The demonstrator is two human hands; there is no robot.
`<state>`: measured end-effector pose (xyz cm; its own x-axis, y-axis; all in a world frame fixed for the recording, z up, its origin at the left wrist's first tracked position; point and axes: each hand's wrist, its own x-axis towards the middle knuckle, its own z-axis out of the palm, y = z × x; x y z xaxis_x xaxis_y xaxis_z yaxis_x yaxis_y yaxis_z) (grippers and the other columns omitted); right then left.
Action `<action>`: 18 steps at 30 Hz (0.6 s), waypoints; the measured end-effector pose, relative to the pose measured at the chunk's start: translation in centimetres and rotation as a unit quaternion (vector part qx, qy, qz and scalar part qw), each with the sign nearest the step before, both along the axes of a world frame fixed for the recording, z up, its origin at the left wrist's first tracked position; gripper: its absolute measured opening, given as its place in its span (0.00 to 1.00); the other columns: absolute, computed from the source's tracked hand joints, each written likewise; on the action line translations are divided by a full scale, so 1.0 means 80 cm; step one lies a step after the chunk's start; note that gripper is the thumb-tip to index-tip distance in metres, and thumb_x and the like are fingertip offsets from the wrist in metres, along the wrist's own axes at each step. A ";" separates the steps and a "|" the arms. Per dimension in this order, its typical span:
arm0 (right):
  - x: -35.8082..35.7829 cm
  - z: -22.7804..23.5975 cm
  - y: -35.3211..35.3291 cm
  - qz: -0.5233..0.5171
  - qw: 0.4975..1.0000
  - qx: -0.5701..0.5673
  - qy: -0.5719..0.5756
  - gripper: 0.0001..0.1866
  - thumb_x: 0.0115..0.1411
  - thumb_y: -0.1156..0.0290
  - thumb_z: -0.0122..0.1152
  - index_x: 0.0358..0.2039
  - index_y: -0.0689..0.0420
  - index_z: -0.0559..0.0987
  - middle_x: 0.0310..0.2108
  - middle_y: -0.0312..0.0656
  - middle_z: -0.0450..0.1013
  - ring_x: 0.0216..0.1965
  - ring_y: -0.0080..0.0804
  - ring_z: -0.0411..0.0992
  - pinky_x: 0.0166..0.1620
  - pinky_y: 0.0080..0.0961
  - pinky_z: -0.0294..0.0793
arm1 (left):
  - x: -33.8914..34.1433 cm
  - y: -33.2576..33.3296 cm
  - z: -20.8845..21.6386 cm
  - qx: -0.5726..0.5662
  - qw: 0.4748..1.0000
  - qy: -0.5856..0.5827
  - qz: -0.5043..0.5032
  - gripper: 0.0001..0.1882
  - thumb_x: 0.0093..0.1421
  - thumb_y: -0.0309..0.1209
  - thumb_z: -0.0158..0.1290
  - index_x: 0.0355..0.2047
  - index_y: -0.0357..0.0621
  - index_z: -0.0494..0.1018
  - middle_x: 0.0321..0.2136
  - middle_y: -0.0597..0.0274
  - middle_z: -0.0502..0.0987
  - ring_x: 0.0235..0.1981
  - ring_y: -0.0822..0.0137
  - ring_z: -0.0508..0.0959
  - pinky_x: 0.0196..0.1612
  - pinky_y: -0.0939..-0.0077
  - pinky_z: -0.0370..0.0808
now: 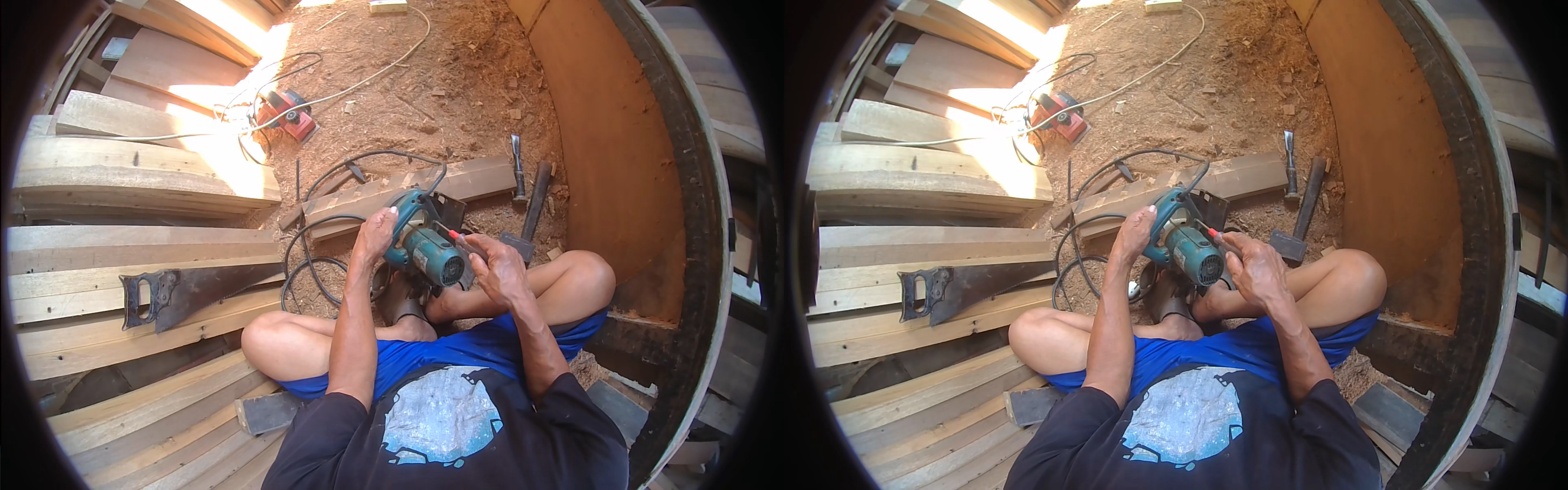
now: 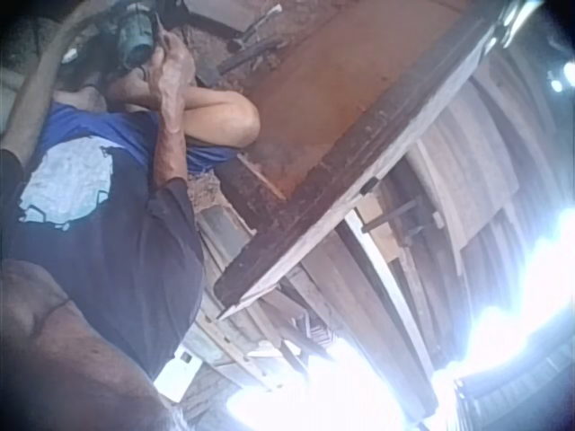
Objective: The person uses a screwdriver to loosen and tighten screws on the housing of a circular saw while sitting on the ground.
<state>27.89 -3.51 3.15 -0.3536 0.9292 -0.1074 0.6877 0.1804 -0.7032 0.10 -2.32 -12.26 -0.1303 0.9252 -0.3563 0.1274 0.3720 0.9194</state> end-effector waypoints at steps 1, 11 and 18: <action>-0.002 0.003 0.001 0.004 1.000 -0.008 -0.003 0.20 0.61 0.72 0.61 0.55 0.52 0.82 0.47 0.52 0.82 0.49 0.52 0.80 0.51 0.44 0.78 | -0.002 0.000 -0.002 0.000 1.000 0.000 0.001 0.27 0.74 0.50 0.45 0.41 0.35 0.76 0.25 0.64 0.74 0.29 0.71 0.70 0.35 0.69 0.72; -0.012 -0.002 0.005 -0.072 0.997 -0.018 0.033 0.18 0.62 0.69 0.62 0.53 0.54 0.82 0.39 0.56 0.80 0.45 0.56 0.79 0.47 0.49 0.77 | -0.013 -0.004 0.013 -0.050 0.967 -0.250 0.003 0.23 0.74 0.44 0.42 0.42 0.35 0.78 0.30 0.56 0.81 0.29 0.65 0.79 0.38 0.66 0.78; -0.008 0.013 0.003 0.013 0.994 0.024 -0.108 0.15 0.66 0.67 0.58 0.52 0.57 0.80 0.43 0.58 0.80 0.47 0.58 0.78 0.50 0.49 0.76 | -0.015 -0.016 0.005 -0.098 0.915 -0.388 0.056 0.25 0.73 0.45 0.44 0.48 0.32 0.77 0.36 0.48 0.84 0.33 0.57 0.84 0.44 0.62 0.82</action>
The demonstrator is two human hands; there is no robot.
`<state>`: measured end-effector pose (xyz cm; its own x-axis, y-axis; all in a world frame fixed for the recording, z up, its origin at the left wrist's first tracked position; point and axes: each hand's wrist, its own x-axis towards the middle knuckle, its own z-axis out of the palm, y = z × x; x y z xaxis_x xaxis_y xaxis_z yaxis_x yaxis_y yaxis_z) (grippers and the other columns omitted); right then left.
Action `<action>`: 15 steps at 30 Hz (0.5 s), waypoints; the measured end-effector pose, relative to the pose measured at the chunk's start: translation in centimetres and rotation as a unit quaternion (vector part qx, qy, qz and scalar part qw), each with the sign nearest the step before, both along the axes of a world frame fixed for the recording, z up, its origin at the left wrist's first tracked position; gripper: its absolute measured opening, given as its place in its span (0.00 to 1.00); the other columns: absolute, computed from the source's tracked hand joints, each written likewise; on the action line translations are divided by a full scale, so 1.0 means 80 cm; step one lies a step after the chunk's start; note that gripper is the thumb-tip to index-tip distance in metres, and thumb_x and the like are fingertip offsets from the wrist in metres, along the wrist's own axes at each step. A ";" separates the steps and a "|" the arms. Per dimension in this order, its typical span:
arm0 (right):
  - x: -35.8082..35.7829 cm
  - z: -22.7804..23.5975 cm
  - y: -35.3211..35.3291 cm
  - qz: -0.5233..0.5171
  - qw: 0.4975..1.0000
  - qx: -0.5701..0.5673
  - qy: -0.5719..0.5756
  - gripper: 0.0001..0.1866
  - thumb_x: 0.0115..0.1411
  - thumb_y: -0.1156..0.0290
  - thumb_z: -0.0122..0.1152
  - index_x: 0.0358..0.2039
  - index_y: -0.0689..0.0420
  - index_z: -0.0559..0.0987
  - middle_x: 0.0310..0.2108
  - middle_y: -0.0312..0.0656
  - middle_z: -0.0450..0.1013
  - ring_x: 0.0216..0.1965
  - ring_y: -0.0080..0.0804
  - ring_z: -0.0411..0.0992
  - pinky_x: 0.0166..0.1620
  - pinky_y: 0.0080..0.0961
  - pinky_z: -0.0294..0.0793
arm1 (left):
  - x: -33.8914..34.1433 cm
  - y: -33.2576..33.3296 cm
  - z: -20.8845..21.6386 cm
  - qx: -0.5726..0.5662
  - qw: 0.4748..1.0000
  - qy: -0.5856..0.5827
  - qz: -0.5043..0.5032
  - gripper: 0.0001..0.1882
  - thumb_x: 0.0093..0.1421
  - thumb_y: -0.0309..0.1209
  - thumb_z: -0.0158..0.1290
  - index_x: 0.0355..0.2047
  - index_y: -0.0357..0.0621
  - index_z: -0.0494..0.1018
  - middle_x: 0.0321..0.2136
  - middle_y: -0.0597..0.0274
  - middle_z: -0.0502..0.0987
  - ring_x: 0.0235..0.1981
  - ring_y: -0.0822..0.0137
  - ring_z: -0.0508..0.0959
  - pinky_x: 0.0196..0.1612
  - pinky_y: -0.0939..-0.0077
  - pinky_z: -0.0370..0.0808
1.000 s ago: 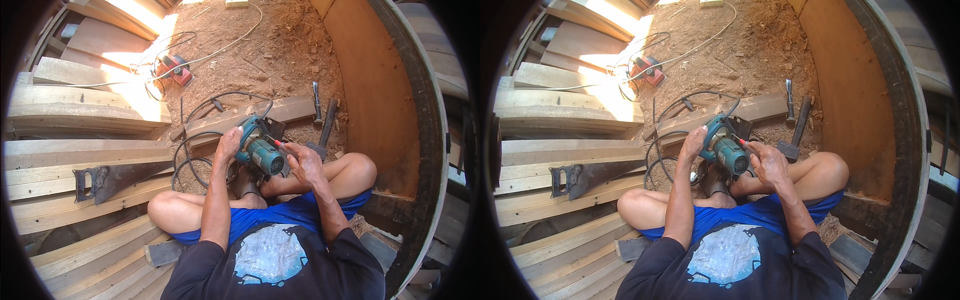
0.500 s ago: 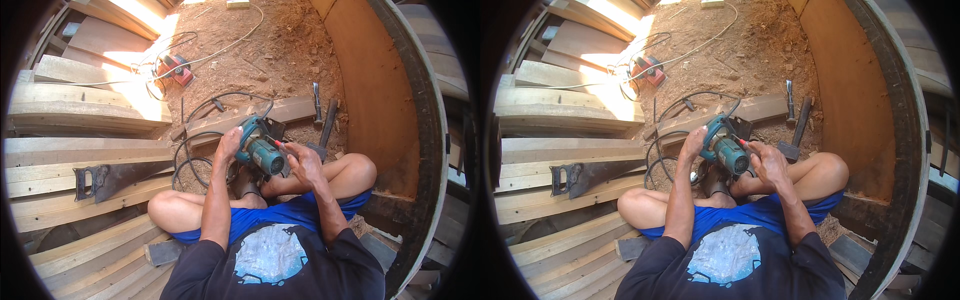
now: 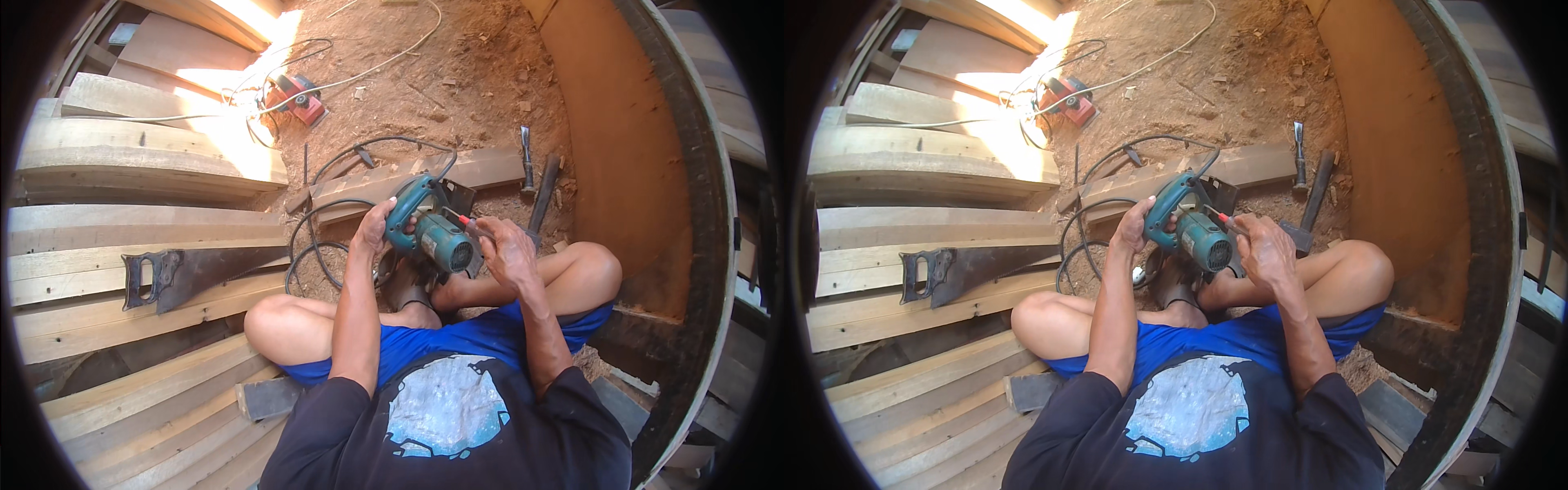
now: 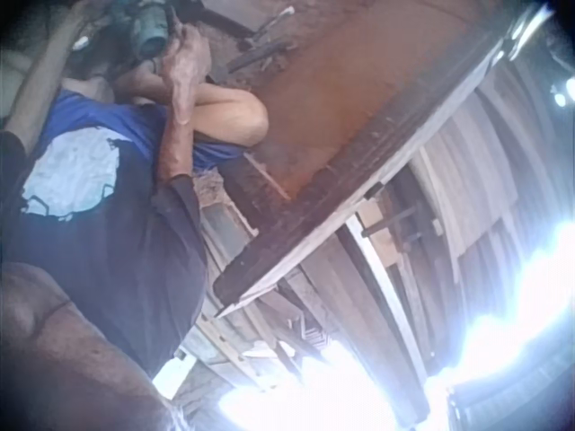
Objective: The person uses a screwdriver to loosen and tighten screws on the housing of a circular saw while sitting on the ground.
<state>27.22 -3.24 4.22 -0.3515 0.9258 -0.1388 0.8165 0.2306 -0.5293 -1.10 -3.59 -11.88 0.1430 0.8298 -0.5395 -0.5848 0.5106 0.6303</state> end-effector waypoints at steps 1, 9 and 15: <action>0.003 0.003 -0.003 0.000 1.000 0.015 0.001 0.15 0.67 0.68 0.58 0.52 0.57 0.80 0.41 0.58 0.80 0.46 0.60 0.78 0.50 0.50 0.76 | 0.000 -0.001 -0.002 0.001 1.000 0.001 0.002 0.25 0.73 0.45 0.44 0.48 0.32 0.77 0.36 0.48 0.84 0.33 0.57 0.84 0.44 0.62 0.82; 0.011 0.004 -0.034 -0.183 0.875 -0.275 0.353 0.12 0.69 0.66 0.61 0.48 0.58 0.80 0.30 0.34 0.74 0.30 0.25 0.73 0.36 0.26 0.73 | 0.000 -0.008 -0.012 0.020 0.999 -0.041 0.008 0.26 0.71 0.46 0.47 0.48 0.32 0.78 0.34 0.49 0.84 0.31 0.60 0.83 0.39 0.64 0.82; -0.031 -0.023 0.001 -0.050 0.984 -0.076 0.154 0.21 0.66 0.57 0.64 0.41 0.67 0.77 0.30 0.48 0.78 0.32 0.43 0.78 0.39 0.40 0.76 | 0.024 -0.005 0.000 0.002 0.995 -0.099 0.035 0.25 0.70 0.43 0.45 0.49 0.31 0.77 0.34 0.48 0.83 0.34 0.60 0.83 0.39 0.65 0.82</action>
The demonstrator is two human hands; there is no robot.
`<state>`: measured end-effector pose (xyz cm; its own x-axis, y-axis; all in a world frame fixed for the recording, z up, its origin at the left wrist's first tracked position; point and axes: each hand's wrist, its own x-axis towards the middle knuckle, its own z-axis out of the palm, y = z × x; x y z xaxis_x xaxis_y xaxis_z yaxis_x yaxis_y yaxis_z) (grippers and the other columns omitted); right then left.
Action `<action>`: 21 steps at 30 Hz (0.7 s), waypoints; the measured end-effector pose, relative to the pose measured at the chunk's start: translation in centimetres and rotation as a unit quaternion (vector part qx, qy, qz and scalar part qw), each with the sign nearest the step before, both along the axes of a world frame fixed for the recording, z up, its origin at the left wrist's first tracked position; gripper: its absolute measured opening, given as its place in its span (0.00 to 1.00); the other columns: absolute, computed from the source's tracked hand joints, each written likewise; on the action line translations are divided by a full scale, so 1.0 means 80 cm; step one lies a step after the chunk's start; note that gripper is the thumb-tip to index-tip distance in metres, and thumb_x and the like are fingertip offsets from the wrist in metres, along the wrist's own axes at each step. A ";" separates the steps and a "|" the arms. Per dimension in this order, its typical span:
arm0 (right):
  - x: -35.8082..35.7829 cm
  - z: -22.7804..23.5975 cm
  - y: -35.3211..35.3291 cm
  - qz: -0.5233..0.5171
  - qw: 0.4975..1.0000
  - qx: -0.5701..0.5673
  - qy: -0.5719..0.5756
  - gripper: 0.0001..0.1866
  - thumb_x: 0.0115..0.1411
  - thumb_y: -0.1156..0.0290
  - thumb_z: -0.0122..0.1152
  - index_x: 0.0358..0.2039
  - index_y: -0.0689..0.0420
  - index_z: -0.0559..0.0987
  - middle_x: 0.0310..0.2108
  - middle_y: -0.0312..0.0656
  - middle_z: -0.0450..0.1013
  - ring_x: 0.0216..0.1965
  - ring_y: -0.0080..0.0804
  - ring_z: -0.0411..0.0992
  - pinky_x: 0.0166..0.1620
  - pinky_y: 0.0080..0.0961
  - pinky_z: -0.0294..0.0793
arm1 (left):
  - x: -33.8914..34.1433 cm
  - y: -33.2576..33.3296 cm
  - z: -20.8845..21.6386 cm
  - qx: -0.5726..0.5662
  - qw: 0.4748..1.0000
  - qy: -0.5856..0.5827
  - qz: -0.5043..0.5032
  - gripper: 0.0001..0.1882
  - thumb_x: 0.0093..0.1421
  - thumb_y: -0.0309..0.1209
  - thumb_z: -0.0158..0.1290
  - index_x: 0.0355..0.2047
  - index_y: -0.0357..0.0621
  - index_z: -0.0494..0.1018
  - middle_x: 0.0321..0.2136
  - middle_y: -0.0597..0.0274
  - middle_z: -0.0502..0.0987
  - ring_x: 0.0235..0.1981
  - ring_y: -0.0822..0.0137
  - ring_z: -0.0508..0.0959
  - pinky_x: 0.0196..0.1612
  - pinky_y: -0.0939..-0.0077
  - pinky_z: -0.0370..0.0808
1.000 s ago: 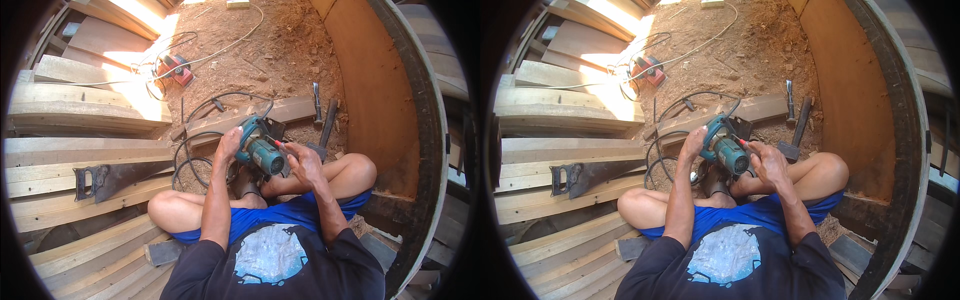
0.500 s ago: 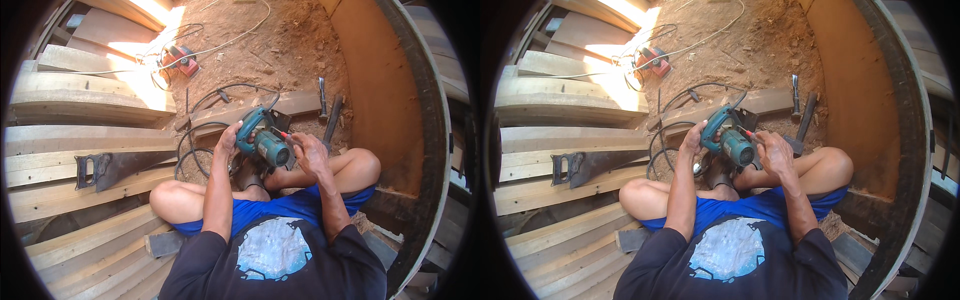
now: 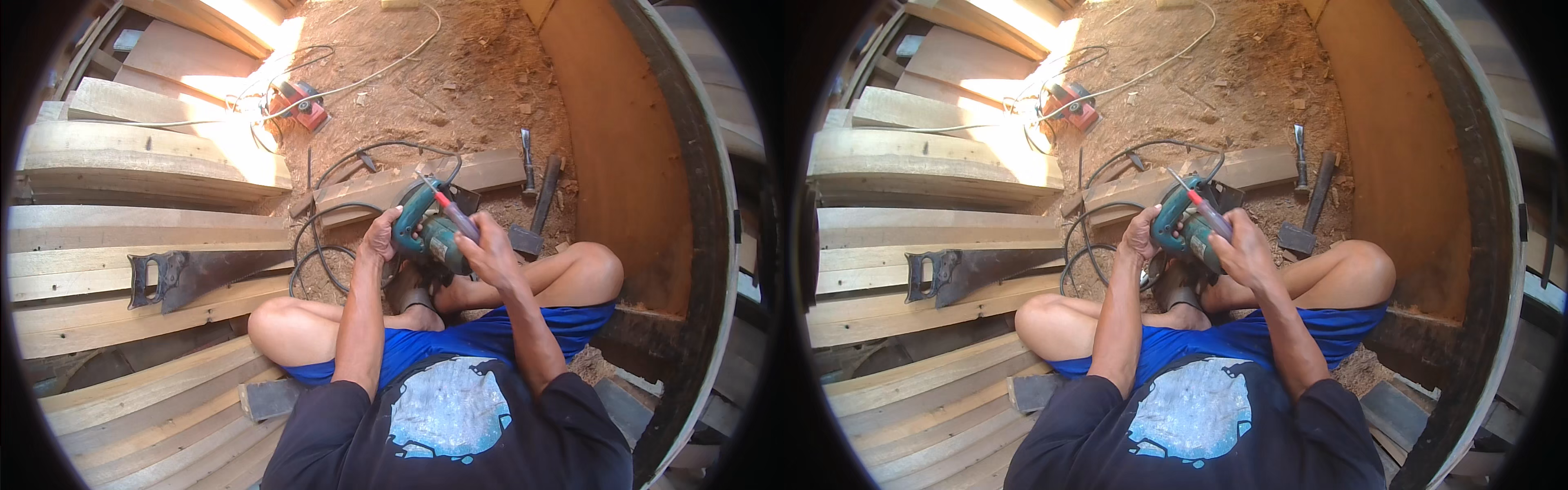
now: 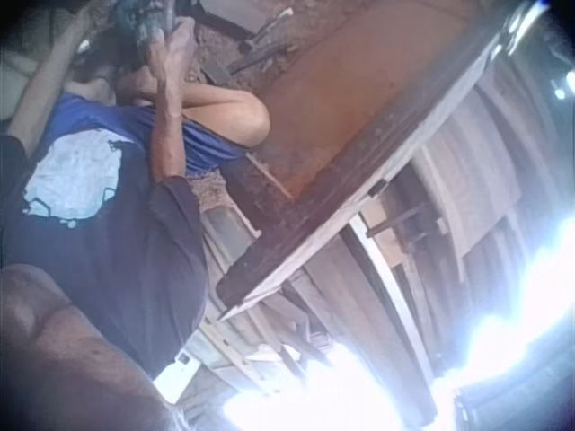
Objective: The person uses a screwdriver to loosen and tighten screws on the housing of a circular saw while sitting on the ground.
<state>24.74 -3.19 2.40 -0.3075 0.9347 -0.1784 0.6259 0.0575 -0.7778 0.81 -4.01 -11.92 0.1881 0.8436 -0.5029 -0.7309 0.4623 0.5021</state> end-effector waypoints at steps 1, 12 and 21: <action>-0.018 -0.005 0.015 0.001 1.000 0.002 0.003 0.21 0.66 0.57 0.64 0.41 0.67 0.77 0.30 0.48 0.78 0.32 0.43 0.78 0.39 0.40 0.76 | -0.001 0.000 0.003 0.002 1.000 0.003 0.001 0.25 0.70 0.43 0.45 0.49 0.31 0.77 0.34 0.48 0.83 0.34 0.60 0.83 0.39 0.65 0.82; -0.143 -0.055 0.050 -0.107 0.979 -0.047 -0.165 0.35 0.59 0.44 0.69 0.46 0.69 0.78 0.42 0.64 0.81 0.48 0.64 0.79 0.52 0.52 0.77 | -0.014 0.001 -0.013 0.048 0.997 -0.019 -0.053 0.24 0.74 0.43 0.40 0.52 0.34 0.75 0.42 0.53 0.84 0.42 0.60 0.85 0.50 0.62 0.83; -0.143 -0.075 0.050 -0.122 0.986 -0.036 -0.107 0.34 0.58 0.46 0.69 0.44 0.69 0.77 0.42 0.65 0.80 0.47 0.65 0.79 0.52 0.53 0.76 | -0.016 0.001 -0.033 0.003 0.999 -0.010 -0.032 0.22 0.75 0.42 0.42 0.51 0.36 0.76 0.42 0.55 0.84 0.41 0.63 0.85 0.48 0.64 0.83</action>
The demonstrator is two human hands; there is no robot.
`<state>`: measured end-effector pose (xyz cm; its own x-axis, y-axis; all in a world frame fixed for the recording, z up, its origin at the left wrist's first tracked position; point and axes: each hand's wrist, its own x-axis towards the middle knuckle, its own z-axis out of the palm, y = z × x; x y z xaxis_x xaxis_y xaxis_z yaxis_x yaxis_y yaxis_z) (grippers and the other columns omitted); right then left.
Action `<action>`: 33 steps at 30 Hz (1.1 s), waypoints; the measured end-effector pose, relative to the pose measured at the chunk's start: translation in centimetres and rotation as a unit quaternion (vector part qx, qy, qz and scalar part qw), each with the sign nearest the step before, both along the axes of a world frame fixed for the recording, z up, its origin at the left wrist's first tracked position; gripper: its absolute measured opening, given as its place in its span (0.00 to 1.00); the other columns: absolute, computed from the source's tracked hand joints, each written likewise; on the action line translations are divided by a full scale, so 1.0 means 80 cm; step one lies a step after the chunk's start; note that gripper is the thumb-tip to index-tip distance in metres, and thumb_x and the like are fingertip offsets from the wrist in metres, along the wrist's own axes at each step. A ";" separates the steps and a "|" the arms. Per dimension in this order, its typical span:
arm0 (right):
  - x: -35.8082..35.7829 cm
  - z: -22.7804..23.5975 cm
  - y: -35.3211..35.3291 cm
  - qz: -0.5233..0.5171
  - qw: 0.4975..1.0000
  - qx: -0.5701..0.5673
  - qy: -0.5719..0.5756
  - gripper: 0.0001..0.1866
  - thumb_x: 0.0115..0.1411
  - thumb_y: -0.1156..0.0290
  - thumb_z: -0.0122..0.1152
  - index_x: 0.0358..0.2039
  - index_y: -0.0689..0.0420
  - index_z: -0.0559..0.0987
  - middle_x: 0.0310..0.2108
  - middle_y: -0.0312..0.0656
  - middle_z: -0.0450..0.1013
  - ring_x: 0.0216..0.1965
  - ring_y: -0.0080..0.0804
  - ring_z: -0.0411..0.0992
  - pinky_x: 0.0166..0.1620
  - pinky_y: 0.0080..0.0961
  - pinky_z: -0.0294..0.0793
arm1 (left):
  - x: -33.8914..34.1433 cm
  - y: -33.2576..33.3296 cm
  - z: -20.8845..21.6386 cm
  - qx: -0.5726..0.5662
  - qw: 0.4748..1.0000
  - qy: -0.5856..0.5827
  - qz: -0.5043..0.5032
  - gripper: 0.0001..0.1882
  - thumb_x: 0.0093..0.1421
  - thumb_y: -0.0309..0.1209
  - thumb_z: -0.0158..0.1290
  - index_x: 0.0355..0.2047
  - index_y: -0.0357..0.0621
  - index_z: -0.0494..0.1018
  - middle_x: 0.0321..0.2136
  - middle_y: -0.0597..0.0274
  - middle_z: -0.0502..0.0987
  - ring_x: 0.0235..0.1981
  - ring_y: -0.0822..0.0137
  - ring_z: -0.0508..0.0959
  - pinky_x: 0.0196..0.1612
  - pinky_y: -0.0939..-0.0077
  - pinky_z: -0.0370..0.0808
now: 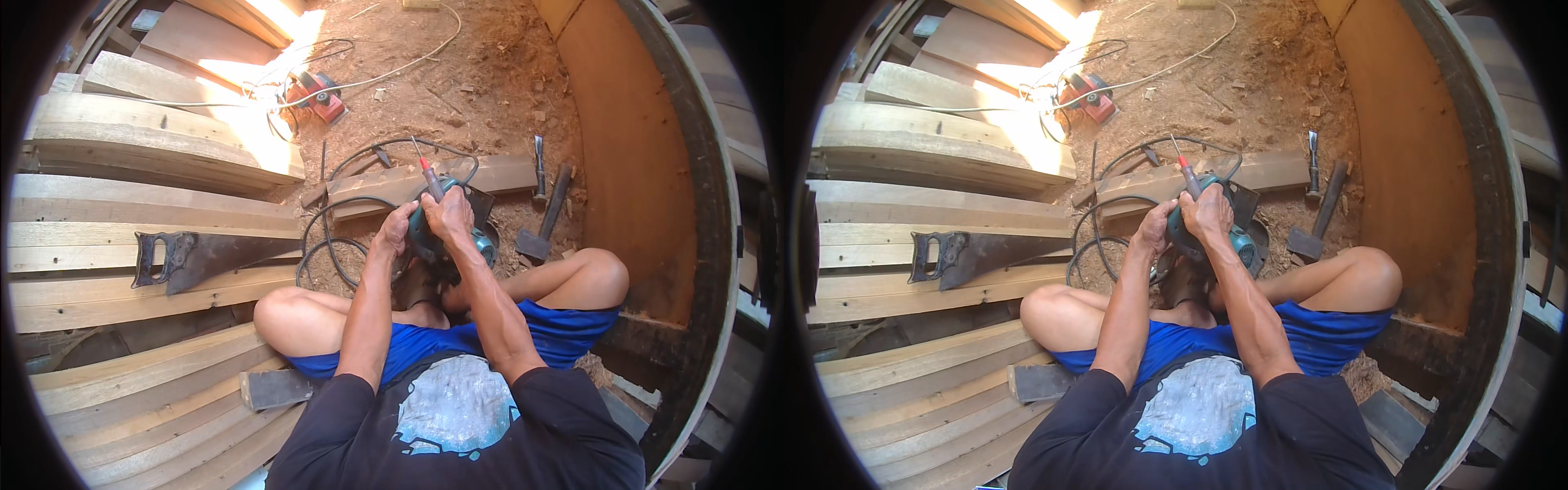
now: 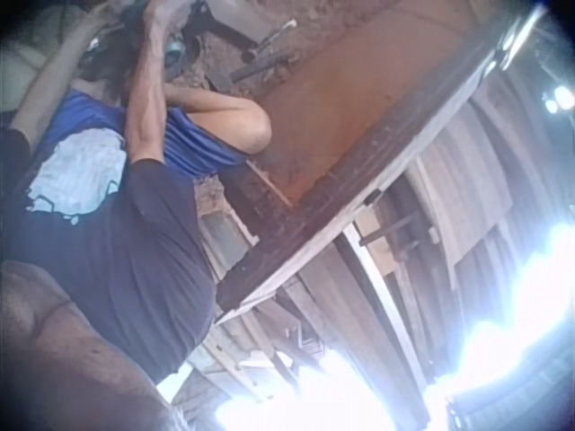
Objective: The person uses a screwdriver to loosen and tighten screws on the housing of a circular saw while sitting on the ground.
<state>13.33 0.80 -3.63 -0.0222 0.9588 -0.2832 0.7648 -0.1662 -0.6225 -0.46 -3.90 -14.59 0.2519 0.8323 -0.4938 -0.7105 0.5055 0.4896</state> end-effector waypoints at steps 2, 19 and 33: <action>0.002 -0.003 0.001 0.006 1.000 0.005 0.001 0.33 0.57 0.46 0.69 0.44 0.69 0.78 0.41 0.65 0.80 0.48 0.63 0.79 0.52 0.53 0.76 | 0.000 0.000 -0.001 -0.004 1.000 -0.007 0.009 0.22 0.74 0.42 0.43 0.51 0.36 0.76 0.41 0.56 0.84 0.40 0.63 0.85 0.48 0.64 0.83; 0.179 0.146 -0.102 0.210 0.974 0.040 0.073 0.18 0.66 0.65 0.60 0.51 0.62 0.82 0.35 0.59 0.81 0.38 0.59 0.80 0.43 0.46 0.78 | 0.007 -0.026 0.034 0.078 0.979 0.187 0.005 0.19 0.74 0.43 0.52 0.50 0.38 0.76 0.37 0.58 0.81 0.38 0.67 0.81 0.44 0.66 0.82; 0.155 0.122 -0.122 0.244 0.966 0.084 -0.008 0.20 0.65 0.62 0.59 0.55 0.56 0.80 0.25 0.58 0.78 0.29 0.61 0.79 0.35 0.56 0.76 | -0.004 -0.058 0.058 0.035 0.989 0.143 0.016 0.25 0.76 0.50 0.46 0.54 0.39 0.75 0.46 0.52 0.83 0.49 0.55 0.83 0.57 0.44 0.78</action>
